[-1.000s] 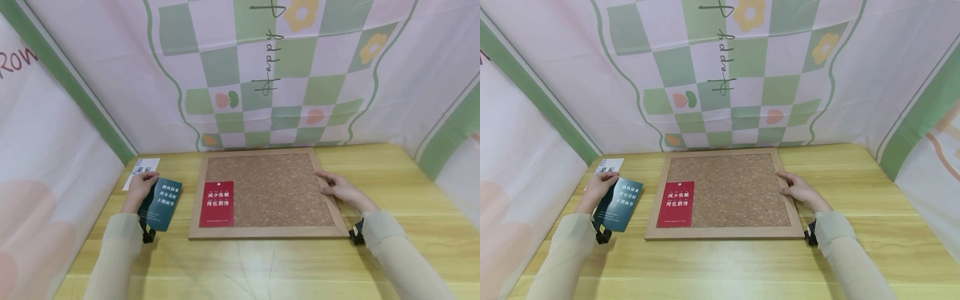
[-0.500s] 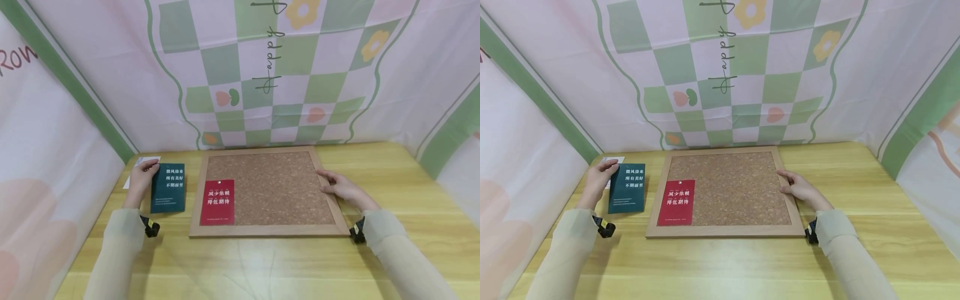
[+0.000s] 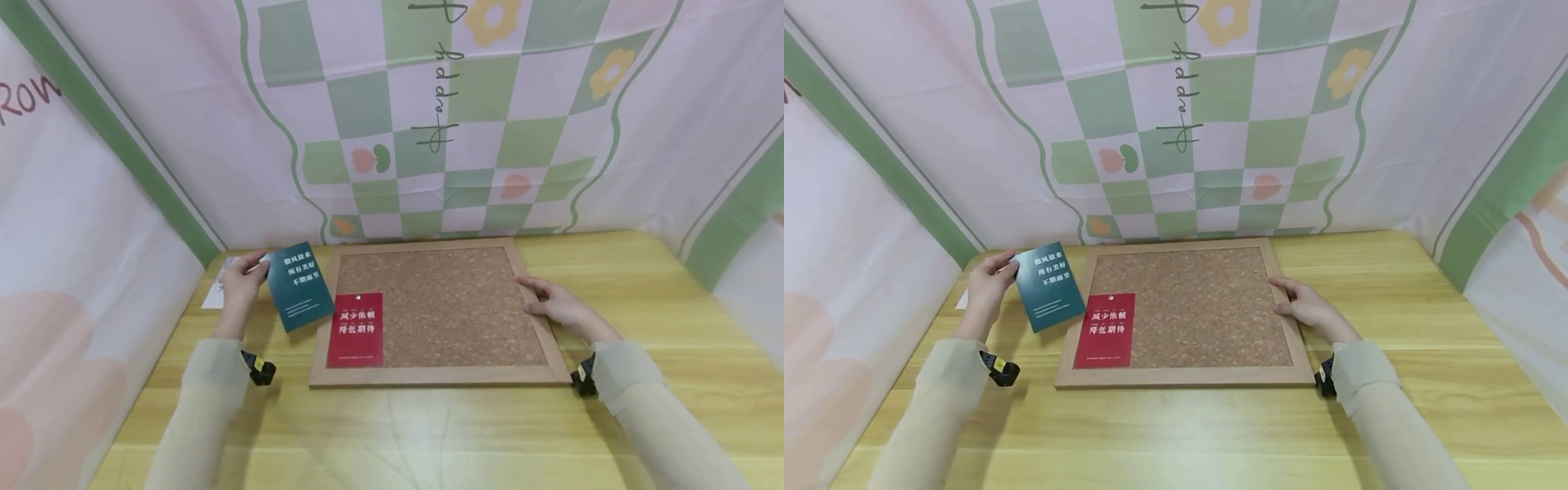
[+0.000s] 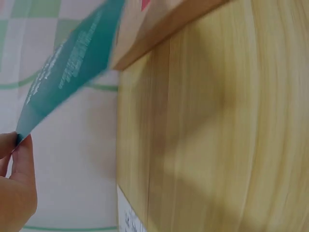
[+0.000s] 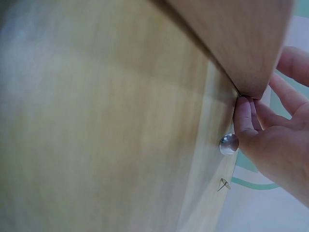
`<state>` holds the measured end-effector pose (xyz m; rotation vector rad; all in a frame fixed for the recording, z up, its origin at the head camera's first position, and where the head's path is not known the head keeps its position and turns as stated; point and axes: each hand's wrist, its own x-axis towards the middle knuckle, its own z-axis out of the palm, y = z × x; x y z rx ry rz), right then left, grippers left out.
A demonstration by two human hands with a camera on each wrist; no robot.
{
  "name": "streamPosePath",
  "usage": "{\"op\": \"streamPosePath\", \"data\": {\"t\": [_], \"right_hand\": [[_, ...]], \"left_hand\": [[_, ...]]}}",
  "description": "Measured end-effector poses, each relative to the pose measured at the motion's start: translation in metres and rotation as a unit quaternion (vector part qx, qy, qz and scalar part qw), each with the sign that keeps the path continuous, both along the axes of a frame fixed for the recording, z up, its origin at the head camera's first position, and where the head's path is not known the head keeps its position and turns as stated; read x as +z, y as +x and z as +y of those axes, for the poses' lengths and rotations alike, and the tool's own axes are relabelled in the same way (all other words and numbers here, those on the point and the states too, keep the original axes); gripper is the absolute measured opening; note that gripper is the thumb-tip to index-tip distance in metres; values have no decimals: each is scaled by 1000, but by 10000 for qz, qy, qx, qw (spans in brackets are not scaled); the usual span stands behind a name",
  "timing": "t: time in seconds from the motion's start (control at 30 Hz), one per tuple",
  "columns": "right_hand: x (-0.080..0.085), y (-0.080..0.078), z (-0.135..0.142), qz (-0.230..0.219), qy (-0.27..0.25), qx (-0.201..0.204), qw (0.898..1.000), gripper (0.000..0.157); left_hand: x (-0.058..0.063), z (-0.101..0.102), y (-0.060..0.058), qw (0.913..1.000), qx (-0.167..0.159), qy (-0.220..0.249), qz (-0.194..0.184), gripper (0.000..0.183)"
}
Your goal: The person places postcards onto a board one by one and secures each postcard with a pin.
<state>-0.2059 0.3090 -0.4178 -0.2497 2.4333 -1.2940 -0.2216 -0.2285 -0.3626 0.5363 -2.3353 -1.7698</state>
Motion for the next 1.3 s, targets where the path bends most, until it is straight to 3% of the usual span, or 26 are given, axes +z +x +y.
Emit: {"op": "streamPosePath", "data": {"t": [0.4, 0.63, 1.0, 1.3], "right_hand": [[2, 0, -1, -104, 51, -19, 9999, 67], [1, 0, -1, -158, 50, -41, 9999, 67], [2, 0, -2, -132, 48, -23, 9999, 68], [1, -1, 0, -137, -18, 5, 9999, 68]], "left_hand": [[-5, 46, -7, 9957, -685, 619, -6, 41], [-11, 73, -11, 9902, -921, 1049, -40, 41], [-24, 117, -10, 9904, -1187, 713, -61, 36], [-30, 141, -6, 9804, -1799, 779, -205, 38]]}}
